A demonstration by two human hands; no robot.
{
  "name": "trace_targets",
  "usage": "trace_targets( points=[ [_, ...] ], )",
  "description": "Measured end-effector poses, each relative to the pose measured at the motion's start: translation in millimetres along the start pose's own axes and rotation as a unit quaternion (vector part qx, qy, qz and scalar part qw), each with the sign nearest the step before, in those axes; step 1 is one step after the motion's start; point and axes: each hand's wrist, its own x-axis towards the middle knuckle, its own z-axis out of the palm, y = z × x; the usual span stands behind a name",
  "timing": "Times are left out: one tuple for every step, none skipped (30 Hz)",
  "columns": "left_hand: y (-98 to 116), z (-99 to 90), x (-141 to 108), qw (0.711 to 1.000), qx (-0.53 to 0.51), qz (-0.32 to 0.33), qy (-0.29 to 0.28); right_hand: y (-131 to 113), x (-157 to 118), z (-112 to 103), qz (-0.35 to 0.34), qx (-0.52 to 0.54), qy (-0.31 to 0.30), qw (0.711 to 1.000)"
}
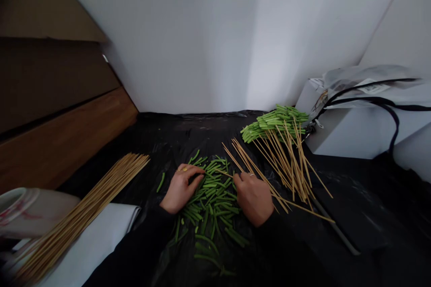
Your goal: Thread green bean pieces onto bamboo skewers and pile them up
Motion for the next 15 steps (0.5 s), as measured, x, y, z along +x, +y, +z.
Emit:
trace_targets(
  points=[
    [-1, 0.7, 0, 1.000, -0.001, -0.001, 0.005, -1, 0, 0, -0.017, 0.012, -0.003, 1.000],
    [-3, 1.5, 0, 1.000, -0.001, -0.002, 0.007, -1, 0, 0, -0.032, 0.023, -0.005, 0.999],
    [-3, 2.2, 0, 1.000, -0.001, -0.001, 0.005, -2, 0, 0, -0.041, 0.033, -0.007, 0.999],
    [-4, 2.8, 0, 1.000, 0.001, 0.000, 0.001, -2, 0, 0, -0.043, 0.039, -0.005, 0.998],
    [-4, 3.2, -1, 1.000, 0.003, 0.000, -0.004, -1, 1, 0, -0.035, 0.039, 0.000, 0.999],
    [-4, 3.5, -1, 1.000, 0.006, -0.001, -0.009, 0, 1, 1, -0.018, 0.034, 0.009, 0.999],
    [-3, 3.6, -1, 1.000, 0.009, -0.001, -0.013, 1, 1, 2, 0.005, 0.025, 0.018, 1.000],
    [-3, 3.5, -1, 1.000, 0.011, -0.002, -0.014, 3, 1, 2, 0.031, 0.014, 0.025, 0.999],
    [-2, 3.3, -1, 1.000, 0.014, -0.001, -0.015, 5, 1, 3, 0.055, 0.001, 0.028, 0.998],
    [-2, 3.0, -1, 1.000, 0.017, 0.000, -0.017, 7, 1, 4, 0.073, -0.010, 0.026, 0.997],
    [-1, 2.7, -2, 1.000, 0.019, 0.002, -0.021, 9, 0, 4, 0.083, -0.019, 0.020, 0.996],
    [-1, 2.4, -2, 0.999, 0.022, 0.005, -0.028, 10, 0, 5, 0.084, -0.023, 0.012, 0.996],
    [-1, 2.2, -2, 0.999, 0.023, 0.007, -0.036, 11, 0, 5, 0.079, -0.023, 0.005, 0.997],
    [-1, 2.2, -2, 0.999, 0.024, 0.007, -0.042, 12, 1, 5, 0.071, -0.021, 0.000, 0.997],
    [-1, 2.3, -2, 0.999, 0.024, 0.004, -0.047, 11, 1, 5, 0.062, -0.016, -0.003, 0.998]
  ],
)
